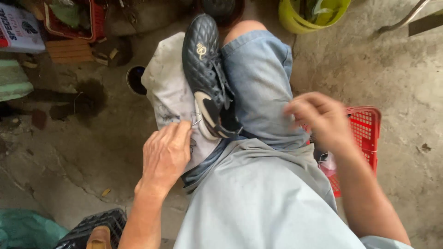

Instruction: Hand-stitching the sole of a black and white sneaker using a needle and thread in a repair shop.

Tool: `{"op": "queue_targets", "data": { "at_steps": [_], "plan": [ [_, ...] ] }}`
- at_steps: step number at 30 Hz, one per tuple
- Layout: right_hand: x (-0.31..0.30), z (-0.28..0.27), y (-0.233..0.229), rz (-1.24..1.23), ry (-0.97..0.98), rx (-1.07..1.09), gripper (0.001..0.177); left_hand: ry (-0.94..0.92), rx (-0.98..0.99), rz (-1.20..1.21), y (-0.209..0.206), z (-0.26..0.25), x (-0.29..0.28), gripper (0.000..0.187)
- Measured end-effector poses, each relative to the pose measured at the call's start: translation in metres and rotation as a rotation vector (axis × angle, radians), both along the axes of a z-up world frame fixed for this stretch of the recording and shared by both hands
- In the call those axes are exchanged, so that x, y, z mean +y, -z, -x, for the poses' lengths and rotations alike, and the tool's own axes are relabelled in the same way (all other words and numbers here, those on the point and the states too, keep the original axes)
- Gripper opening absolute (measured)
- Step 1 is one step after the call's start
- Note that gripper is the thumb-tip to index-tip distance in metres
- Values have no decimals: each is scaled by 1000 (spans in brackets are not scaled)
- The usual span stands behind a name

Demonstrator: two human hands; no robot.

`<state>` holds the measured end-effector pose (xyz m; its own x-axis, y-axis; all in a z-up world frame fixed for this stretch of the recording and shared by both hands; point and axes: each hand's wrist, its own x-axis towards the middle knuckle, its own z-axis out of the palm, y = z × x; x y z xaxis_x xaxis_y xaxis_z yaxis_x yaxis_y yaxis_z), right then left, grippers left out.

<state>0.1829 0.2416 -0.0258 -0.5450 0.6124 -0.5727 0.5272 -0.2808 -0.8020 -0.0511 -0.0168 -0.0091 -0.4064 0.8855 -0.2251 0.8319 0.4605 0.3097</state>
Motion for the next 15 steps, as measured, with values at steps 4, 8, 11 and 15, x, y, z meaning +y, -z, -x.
{"op": "queue_targets", "data": {
  "at_steps": [4,8,11,15],
  "plan": [
    [28,-63,38,-783,-530,-716,51,50,55,-53,-4,0,7,17],
    [-16,-35,32,-1016,-406,-179,29,50,-3,-18,10,-2,4,17],
    [-46,11,30,-1173,-478,-5,23,5,-42,-7,7,0,9,11],
    [-54,20,28,-1097,-599,74,3,-59,-27,-13,8,-3,3,15]
  ]
}}
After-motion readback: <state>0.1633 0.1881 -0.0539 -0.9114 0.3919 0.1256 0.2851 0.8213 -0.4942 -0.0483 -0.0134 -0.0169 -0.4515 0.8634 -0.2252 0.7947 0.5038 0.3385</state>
